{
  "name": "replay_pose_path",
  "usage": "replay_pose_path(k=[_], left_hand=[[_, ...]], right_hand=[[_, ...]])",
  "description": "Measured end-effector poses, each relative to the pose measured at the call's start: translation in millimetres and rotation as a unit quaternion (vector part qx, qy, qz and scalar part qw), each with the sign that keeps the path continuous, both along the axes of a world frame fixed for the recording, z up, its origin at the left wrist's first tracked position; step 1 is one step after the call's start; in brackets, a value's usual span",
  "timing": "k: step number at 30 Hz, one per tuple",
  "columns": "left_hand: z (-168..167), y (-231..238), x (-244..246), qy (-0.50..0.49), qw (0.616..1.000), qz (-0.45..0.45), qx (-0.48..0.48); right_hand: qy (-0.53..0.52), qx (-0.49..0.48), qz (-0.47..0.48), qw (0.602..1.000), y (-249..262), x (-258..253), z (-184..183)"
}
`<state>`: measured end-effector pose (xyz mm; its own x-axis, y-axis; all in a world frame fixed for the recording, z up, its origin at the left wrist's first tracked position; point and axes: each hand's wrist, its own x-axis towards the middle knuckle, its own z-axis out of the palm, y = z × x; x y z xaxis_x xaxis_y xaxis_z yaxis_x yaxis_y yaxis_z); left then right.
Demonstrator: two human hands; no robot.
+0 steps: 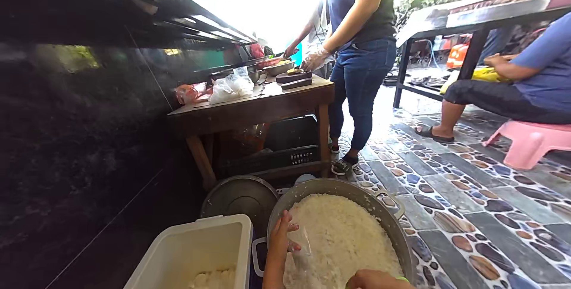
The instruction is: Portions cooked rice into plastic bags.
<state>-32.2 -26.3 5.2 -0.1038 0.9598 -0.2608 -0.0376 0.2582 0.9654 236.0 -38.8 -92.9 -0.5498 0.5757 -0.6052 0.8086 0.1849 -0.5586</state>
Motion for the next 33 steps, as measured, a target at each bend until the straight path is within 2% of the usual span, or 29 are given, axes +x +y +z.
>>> replay_pose_path(k=[2,5,7,9,11,13,15,17,19,22,24,26,29,31,33], left_hand=[[-3.7,-1.1,-1.6,0.001,1.0,0.001,-0.005],[-7.7,-2.3,6.2,-0.001,1.0,-0.006,0.006],[-3.6,-5.0,19.4,-0.005,0.999,-0.007,0.052],[-6.4,-5.6,31.3,-0.033,0.992,-0.031,0.117],[-10.8,-4.0,45.2,-0.066,0.982,-0.037,0.173],[-11.3,-4.3,57.2,-0.093,0.974,-0.032,0.206],[-7.5,-6.1,65.5,-0.105,0.972,-0.04,0.204],[-4.6,-6.5,72.2,-0.1,0.979,-0.028,0.178],[2.0,-6.4,75.2,-0.099,0.983,0.041,0.151],[13.2,-6.0,67.0,-0.103,0.98,0.154,0.072],[17.9,-4.9,55.0,-0.124,0.976,0.181,0.015],[23.5,-5.1,44.0,-0.134,0.975,0.18,-0.007],[37.5,-9.9,33.5,-0.099,0.988,0.117,0.026],[40.7,-12.2,27.4,-0.068,0.994,0.066,0.046],[39.7,-13.4,23.3,-0.052,0.996,0.046,0.056]], right_hand=[[0.05,-0.038,-0.116,0.991,-6.4,2.5,25.1],[0.165,-0.035,-0.26,0.951,-1.2,6.8,52.2],[0.223,-0.022,-0.309,0.924,10.3,5.5,81.7],[0.224,-0.036,-0.323,0.919,17.8,-0.9,121.4],[0.158,-0.029,-0.283,0.946,27.7,-9.3,148.0],[0.018,0.056,-0.19,0.98,36.3,-24.3,167.5],[-0.135,0.17,-0.112,0.97,27.8,-53.8,194.4],[-0.226,0.245,-0.067,0.941,12.1,-85.2,201.2],[-0.231,0.304,-0.026,0.924,11.0,-102.7,192.0],[-0.178,0.373,0.008,0.911,24.0,-99.8,188.8],[-0.152,0.394,-0.036,0.906,26.2,-85.0,195.8],[-0.152,0.386,-0.085,0.906,37.4,-72.7,181.8],[-0.196,0.288,-0.074,0.934,63.8,-57.8,99.3],[-0.249,0.229,-0.052,0.94,69.2,-46.1,36.0],[-0.266,0.213,-0.015,0.94,65.6,-38.3,-0.5]])
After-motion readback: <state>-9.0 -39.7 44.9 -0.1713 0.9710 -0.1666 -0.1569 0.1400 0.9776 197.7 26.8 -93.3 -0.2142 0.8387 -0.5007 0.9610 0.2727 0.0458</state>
